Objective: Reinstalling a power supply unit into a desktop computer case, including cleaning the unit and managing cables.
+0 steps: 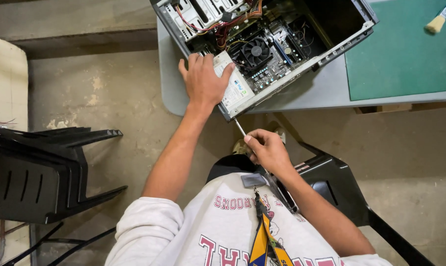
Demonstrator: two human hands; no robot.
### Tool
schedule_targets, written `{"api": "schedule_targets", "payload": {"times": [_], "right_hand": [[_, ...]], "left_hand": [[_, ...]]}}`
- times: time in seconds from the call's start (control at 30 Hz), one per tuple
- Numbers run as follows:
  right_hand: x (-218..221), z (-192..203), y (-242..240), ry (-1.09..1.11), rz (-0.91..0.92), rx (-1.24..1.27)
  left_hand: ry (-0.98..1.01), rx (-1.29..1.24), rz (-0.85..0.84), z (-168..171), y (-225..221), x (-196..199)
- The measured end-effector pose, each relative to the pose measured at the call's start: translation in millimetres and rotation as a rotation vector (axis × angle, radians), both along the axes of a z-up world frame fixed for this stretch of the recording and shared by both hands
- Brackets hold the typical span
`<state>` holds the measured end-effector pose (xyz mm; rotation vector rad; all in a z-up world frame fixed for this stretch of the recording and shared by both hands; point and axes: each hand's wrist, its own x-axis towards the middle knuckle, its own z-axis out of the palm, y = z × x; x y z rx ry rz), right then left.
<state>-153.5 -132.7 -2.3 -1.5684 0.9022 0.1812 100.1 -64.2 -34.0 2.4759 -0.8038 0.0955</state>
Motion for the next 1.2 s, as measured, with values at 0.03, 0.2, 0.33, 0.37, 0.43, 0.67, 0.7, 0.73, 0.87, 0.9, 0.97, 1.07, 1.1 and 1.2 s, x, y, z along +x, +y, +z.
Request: {"api": "schedule_targets", "payload": {"times": [0.03,0.2,0.33,0.37,0.43,0.67,0.7,0.73,0.87,0.9,0.97,1.07,1.1,1.2], "right_hand": [[0,-9,1,-0.033,-0.002,0.022],[10,8,-2,-0.102,0.040,-0.056],[11,30,2,0.004,0.042,-0.183],[5,25,4,-0.014,0.020,-0.164],[5,-7,-2,-0.078,0.005,-0.087],[7,-41,-8,-0.161,0.039,0.004],[8,-31,-4,-0.159,0.041,0.007],[10,-21,-1,-0.138,-0.041,0.054],[9,-8,-3,-0.077,-0.117,0.056],[10,-14,-1,-0.075,-0.118,0.056],[10,-25,0,-0.123,-0.078,0.063],[12,-41,-2,-0.115,0.044,-0.045],[12,-41,-2,-0.116,0.045,-0.046],[12,-41,0,-0.106,-0.009,-0.062]], "left_hand": [[-0.004,0.000,0.002,-2,0,1],[-0.054,-0.050,0.021,-8,1,0],[0.118,-0.824,-0.146,21,20,-23],[0.510,-1.284,-0.254,24,30,-34],[0.919,-1.593,-0.437,30,47,-31],[1.470,-1.964,-0.485,22,66,-35],[1.469,-1.965,-0.480,21,67,-36],[1.477,-1.962,-0.447,19,68,-37],[1.487,-1.950,-0.448,8,66,-39],[1.488,-1.950,-0.447,8,66,-40],[1.499,-1.941,-0.458,8,65,-42],[1.514,-1.943,-0.453,8,64,-45],[1.513,-1.943,-0.454,7,64,-46],[1.506,-1.938,-0.470,5,64,-47]]}}
